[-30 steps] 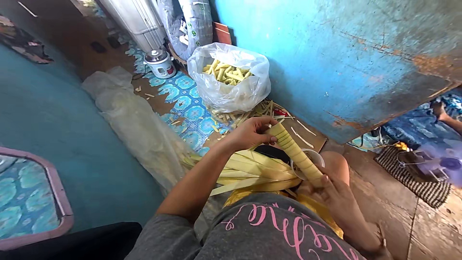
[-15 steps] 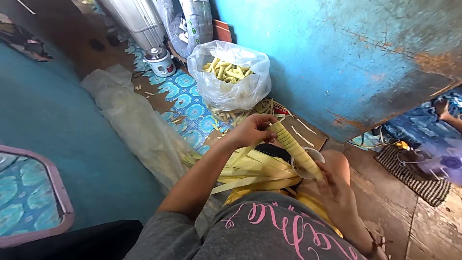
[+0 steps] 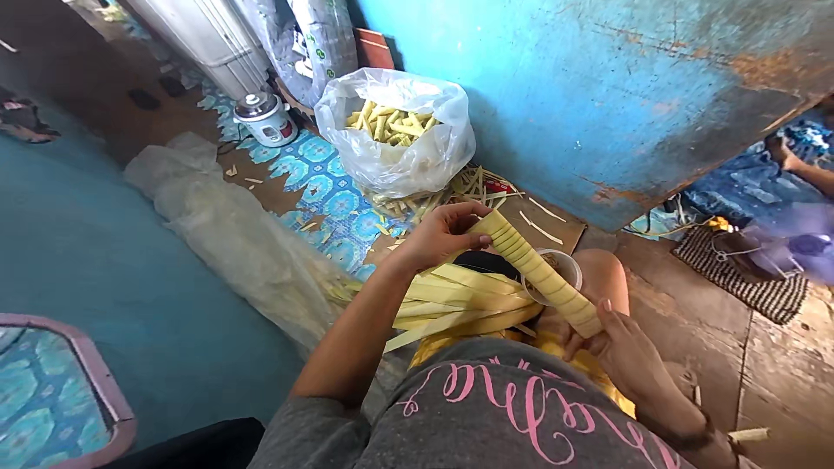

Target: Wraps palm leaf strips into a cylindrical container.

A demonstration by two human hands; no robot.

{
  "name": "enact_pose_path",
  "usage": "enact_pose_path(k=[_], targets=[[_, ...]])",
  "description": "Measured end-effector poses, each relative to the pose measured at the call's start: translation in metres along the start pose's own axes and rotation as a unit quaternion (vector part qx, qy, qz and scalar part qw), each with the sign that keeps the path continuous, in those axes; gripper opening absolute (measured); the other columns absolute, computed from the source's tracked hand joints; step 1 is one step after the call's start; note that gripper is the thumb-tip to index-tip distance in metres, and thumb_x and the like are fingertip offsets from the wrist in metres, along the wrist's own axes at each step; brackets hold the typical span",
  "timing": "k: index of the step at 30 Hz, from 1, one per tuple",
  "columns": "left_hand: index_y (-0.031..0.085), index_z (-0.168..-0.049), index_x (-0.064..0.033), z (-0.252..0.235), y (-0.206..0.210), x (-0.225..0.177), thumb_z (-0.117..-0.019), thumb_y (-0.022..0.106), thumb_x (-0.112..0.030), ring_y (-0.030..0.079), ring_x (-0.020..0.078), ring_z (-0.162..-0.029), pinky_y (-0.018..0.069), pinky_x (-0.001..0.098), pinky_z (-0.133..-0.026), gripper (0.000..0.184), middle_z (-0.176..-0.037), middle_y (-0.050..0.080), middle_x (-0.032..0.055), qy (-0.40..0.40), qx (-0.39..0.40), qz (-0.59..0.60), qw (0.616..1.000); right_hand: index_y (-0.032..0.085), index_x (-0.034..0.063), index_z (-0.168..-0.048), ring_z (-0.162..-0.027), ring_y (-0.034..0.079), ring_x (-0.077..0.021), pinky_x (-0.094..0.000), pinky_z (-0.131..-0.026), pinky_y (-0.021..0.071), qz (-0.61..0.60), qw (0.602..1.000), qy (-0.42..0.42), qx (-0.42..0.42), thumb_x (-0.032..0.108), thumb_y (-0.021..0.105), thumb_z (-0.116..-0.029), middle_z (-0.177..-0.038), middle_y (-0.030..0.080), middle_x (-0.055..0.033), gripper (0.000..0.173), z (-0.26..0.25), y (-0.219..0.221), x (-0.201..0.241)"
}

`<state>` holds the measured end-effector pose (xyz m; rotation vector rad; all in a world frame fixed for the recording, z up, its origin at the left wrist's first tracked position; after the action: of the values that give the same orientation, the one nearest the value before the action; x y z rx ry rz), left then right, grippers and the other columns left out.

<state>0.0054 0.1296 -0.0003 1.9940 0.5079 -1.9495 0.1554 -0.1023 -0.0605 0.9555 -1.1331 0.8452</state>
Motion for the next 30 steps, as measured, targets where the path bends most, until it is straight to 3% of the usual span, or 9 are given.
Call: enact_pose_path(k=[3, 7, 10, 14, 17, 20, 25, 27, 30], targets=[[0.064, -0.111, -0.0040, -0.002, 0.005, 0.001, -0.0924, 0.064, 0.007, 0.069, 0.0057, -0.084, 0.0591, 0.0248, -0.081, 0.021, -0.093, 0.072, -0.0016, 0.022, 0.007, 0.037, 0.999, 0.063, 0.0117, -0.105, -0.059, 0.071, -0.0111, -0.0235, -0.055, 0.0605, -0.121, 0.984, 0.119, 0.049, 0.038, 0.011, -0.1114, -0.075, 0.074, -0.0029, 0.059, 0.007, 0.004, -0.009], [0.066, -0.104, -0.0100, -0.012, 0.007, 0.016, -0.0928, 0.063, 0.004, 0.069, 0.0057, -0.089, 0.0588, 0.0262, -0.083, 0.018, -0.099, 0.072, -0.0034, 0.033, -0.016, 0.120, 0.992, 0.061, 0.0108, -0.138, -0.070, 0.073, -0.0117, -0.0268, -0.067, 0.0635, -0.227, 0.937, 0.137, 0.229, 0.056, 0.038, -0.1061, -0.088, 0.075, -0.0054, 0.060, 0.017, 0.020, -0.005], [0.064, -0.109, -0.0119, -0.025, 0.011, 0.027, -0.0953, 0.058, 0.001, 0.066, 0.0071, -0.105, 0.0557, 0.0264, -0.091, 0.020, -0.120, 0.069, -0.0010, 0.059, 0.020, 0.152, 0.986, 0.065, 0.0145, -0.134, -0.073, 0.075, -0.0126, -0.0293, -0.067, 0.0650, -0.207, 0.916, 0.154, 0.307, 0.062, 0.037, -0.1036, -0.088, 0.077, -0.0040, 0.063, 0.018, 0.039, 0.007], [0.063, -0.103, -0.0210, -0.037, 0.056, 0.032, -0.0939, 0.062, -0.003, 0.067, 0.0074, -0.100, 0.0549, 0.0264, -0.089, 0.020, -0.103, 0.071, -0.0048, 0.056, 0.143, 0.210, 0.966, 0.060, 0.0096, -0.109, -0.058, 0.069, -0.0087, -0.0237, -0.055, 0.0604, -0.175, 0.949, 0.197, 0.171, 0.042, 0.007, -0.1105, -0.068, 0.070, -0.0004, 0.062, -0.018, 0.063, 0.020], [0.062, -0.104, -0.0199, -0.044, 0.077, 0.043, -0.0946, 0.060, -0.004, 0.067, 0.0060, -0.088, 0.0571, 0.0231, -0.075, 0.019, -0.100, 0.070, -0.0040, 0.042, 0.178, 0.235, 0.955, 0.053, 0.0075, -0.097, -0.048, 0.056, -0.0065, -0.0188, -0.048, 0.0494, -0.272, 0.937, 0.215, 0.053, 0.037, 0.007, -0.1119, -0.059, 0.056, 0.0009, 0.057, -0.046, 0.069, 0.005], [0.063, -0.106, -0.0206, -0.041, 0.070, 0.054, -0.0956, 0.061, -0.007, 0.067, 0.0075, -0.091, 0.0568, 0.0247, -0.080, 0.017, -0.100, 0.070, -0.0030, 0.024, 0.174, 0.230, 0.957, 0.052, 0.0064, -0.098, -0.048, 0.058, -0.0092, -0.0208, -0.048, 0.0512, -0.285, 0.929, 0.236, 0.019, 0.037, 0.011, -0.1129, -0.059, 0.057, -0.0016, 0.053, -0.049, 0.076, -0.008], [0.063, -0.106, -0.0255, -0.026, 0.033, 0.058, -0.0944, 0.063, -0.014, 0.065, 0.0073, -0.098, 0.0547, 0.0286, -0.090, 0.016, -0.101, 0.068, -0.0075, 0.024, 0.108, 0.190, 0.975, 0.063, 0.0005, -0.114, -0.071, 0.067, -0.0115, -0.0292, -0.068, 0.0594, 0.188, 0.969, 0.103, 0.121, 0.024, 0.030, -0.1137, -0.084, 0.067, -0.0048, 0.040, -0.079, 0.035, -0.025], [0.066, -0.104, -0.0295, -0.020, 0.013, 0.052, -0.0933, 0.064, -0.013, 0.065, 0.0067, -0.099, 0.0549, 0.0293, -0.092, 0.020, -0.102, 0.069, -0.0096, 0.040, 0.072, 0.190, 0.978, 0.069, -0.0025, -0.109, -0.080, 0.070, -0.0309, -0.0508, -0.074, 0.0583, 0.440, 0.895, -0.001, 0.068, 0.018, 0.051, -0.1075, -0.091, 0.070, -0.0181, 0.028, -0.100, -0.005, -0.030], [0.068, -0.106, -0.0310, -0.009, -0.001, 0.043, -0.0947, 0.066, -0.017, 0.065, 0.0067, -0.098, 0.0544, 0.0294, -0.093, 0.018, -0.101, 0.069, -0.0099, 0.070, 0.047, 0.204, 0.975, 0.070, -0.0037, -0.114, -0.105, 0.067, -0.0443, -0.0628, -0.092, 0.0516, 0.590, 0.803, 0.068, 0.051, 0.013, 0.058, -0.1031, -0.109, 0.069, -0.0259, 0.024, -0.122, -0.040, -0.045]])
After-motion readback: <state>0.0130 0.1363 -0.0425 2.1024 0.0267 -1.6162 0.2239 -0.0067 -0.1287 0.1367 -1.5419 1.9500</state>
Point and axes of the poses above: each hand's wrist, its own z-axis away from the middle knuckle, its own y-axis out of the palm, x = y × z, the point moved 7 cm from there along -z, towards the middle knuckle
